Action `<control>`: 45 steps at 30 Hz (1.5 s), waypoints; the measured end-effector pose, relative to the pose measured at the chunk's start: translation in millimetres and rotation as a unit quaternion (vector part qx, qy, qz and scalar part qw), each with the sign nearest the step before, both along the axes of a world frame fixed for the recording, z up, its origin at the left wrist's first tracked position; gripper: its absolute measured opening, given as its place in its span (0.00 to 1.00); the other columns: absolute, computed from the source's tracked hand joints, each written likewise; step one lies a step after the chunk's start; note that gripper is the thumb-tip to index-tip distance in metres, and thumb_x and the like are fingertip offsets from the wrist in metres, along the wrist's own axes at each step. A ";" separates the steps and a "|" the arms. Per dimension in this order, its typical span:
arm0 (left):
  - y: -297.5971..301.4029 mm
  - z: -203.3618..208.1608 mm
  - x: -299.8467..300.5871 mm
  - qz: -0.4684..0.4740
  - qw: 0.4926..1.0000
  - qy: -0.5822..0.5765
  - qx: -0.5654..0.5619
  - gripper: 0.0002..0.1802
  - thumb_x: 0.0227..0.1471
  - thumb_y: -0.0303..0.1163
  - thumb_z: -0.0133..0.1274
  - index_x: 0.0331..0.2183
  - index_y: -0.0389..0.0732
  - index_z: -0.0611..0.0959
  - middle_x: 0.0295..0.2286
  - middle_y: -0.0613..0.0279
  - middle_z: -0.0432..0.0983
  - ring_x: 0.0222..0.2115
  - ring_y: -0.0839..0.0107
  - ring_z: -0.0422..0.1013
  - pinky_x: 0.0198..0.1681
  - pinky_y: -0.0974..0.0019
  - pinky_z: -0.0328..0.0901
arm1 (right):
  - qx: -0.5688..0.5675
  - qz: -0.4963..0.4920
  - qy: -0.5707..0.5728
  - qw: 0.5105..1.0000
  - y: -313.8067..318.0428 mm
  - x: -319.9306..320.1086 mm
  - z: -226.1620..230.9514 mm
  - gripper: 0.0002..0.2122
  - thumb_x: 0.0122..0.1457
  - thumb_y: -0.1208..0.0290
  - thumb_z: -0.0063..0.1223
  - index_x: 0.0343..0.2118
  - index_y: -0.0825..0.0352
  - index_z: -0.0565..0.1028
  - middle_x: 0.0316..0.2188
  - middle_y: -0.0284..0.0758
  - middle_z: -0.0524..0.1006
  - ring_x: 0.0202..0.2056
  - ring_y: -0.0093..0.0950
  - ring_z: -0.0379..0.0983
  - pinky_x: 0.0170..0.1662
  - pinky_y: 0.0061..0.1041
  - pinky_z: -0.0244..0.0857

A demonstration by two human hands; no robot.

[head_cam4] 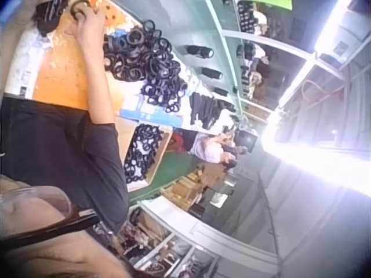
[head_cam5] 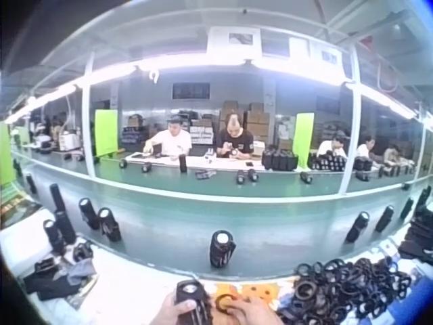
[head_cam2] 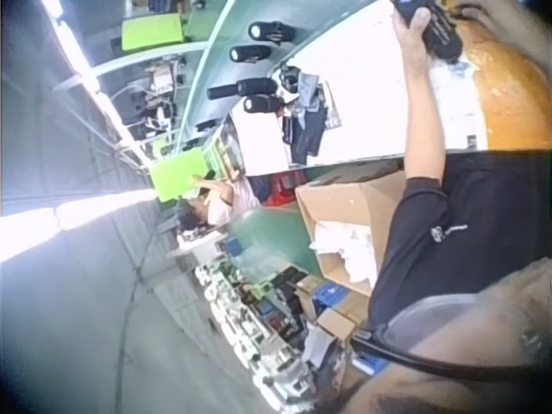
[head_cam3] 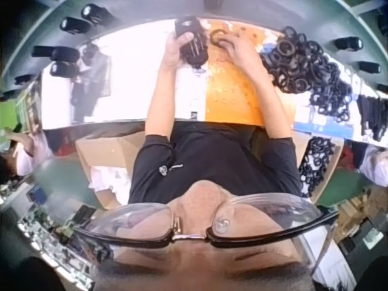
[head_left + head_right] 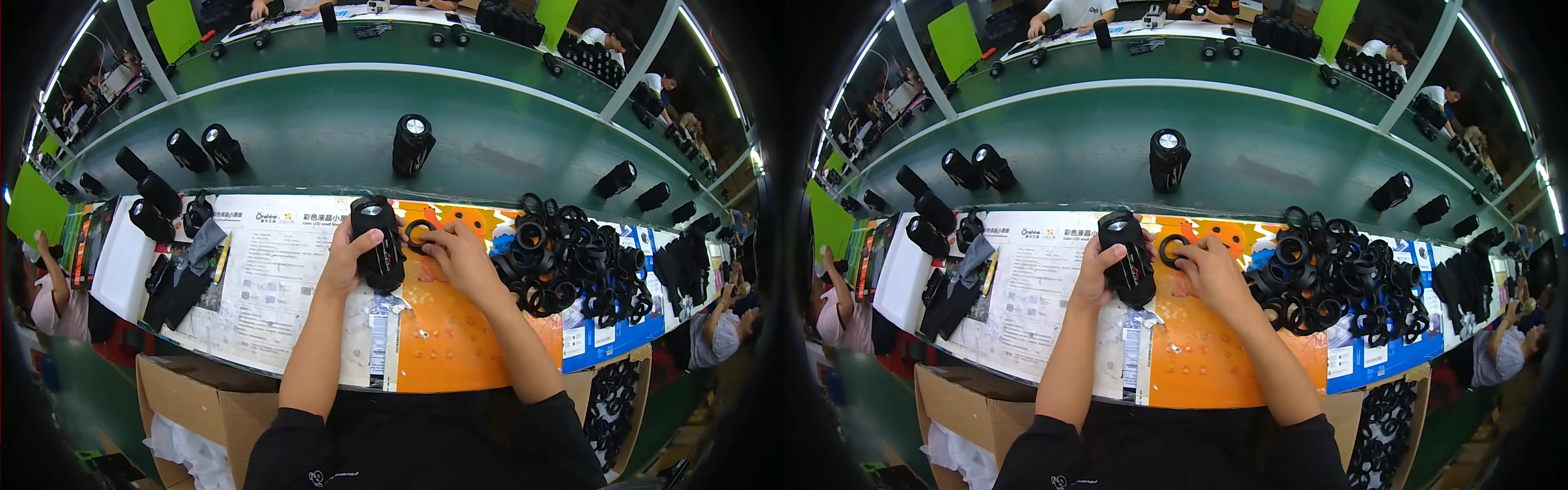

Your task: The person assembles rubber or plastic rings onto cylindrical components by hand at an electronics factory workbench.

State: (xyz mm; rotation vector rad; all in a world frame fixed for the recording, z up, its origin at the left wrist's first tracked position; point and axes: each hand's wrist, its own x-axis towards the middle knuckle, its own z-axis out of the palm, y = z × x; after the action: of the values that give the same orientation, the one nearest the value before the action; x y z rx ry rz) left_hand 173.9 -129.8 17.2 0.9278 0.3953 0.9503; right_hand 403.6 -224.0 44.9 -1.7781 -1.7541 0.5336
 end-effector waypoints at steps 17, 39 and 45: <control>-13.7 6.9 10.4 0.027 0.985 0.140 0.094 0.40 0.57 0.40 0.76 0.64 0.36 0.77 0.48 0.58 0.84 0.48 0.68 0.82 0.56 0.62 0.77 | -0.047 0.169 0.286 0.942 64.9 13.0 93.8 0.14 0.76 0.66 0.61 0.50 0.74 0.85 0.59 0.40 0.85 0.53 0.22 0.80 0.61 0.29 0.73; -13.3 5.4 11.8 0.010 0.983 0.145 0.108 0.48 0.56 0.57 0.74 0.65 0.37 0.76 0.51 0.58 0.82 0.50 0.69 0.79 0.56 0.64 0.74 | 0.009 0.310 0.030 0.950 62.6 5.5 121.1 0.05 0.65 0.76 0.67 0.42 0.69 0.86 0.61 0.41 0.83 0.59 0.41 0.80 0.63 0.39 0.74; -14.0 0.6 13.1 0.034 0.976 0.162 0.139 0.49 0.55 0.56 0.74 0.66 0.36 0.75 0.51 0.57 0.82 0.51 0.68 0.79 0.57 0.64 0.74 | 0.018 0.346 -0.019 0.938 58.3 0.8 120.5 0.22 0.62 0.82 0.64 0.58 0.57 0.88 0.66 0.34 0.81 0.62 0.42 0.76 0.64 0.39 0.74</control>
State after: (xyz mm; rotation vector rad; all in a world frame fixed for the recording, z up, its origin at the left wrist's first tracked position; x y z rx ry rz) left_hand 187.0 -143.8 17.9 1.3408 0.5827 0.9327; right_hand 404.5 -165.7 165.4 -1.1073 -2.3902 0.7360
